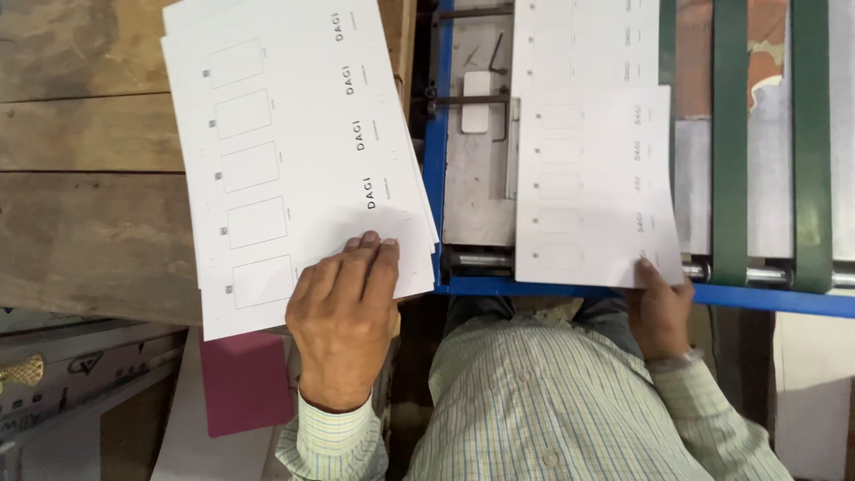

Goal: The person picks printed sheets one at a time from a stack on a wooden table and places them onto the green belt conveyor of a printing machine, aligning each sheet by hand as it feeds through. The person continues the same pick-and-place cycle throughout the clip.

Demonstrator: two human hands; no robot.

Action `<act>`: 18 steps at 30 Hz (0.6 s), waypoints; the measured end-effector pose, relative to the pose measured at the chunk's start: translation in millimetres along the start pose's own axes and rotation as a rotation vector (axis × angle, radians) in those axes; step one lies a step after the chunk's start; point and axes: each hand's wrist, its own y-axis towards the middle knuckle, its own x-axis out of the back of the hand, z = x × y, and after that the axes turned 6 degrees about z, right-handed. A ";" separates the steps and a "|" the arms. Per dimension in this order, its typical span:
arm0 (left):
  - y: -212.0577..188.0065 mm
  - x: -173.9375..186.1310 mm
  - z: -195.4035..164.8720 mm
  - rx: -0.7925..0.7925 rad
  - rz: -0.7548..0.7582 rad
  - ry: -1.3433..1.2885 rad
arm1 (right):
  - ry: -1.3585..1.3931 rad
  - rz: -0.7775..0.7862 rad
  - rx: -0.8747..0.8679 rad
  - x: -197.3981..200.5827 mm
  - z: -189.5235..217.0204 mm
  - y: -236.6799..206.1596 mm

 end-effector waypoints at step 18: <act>6.3 39.5 45.1 0.121 0.128 -0.518 | -0.012 0.460 -0.245 -45.3 32.5 -7.3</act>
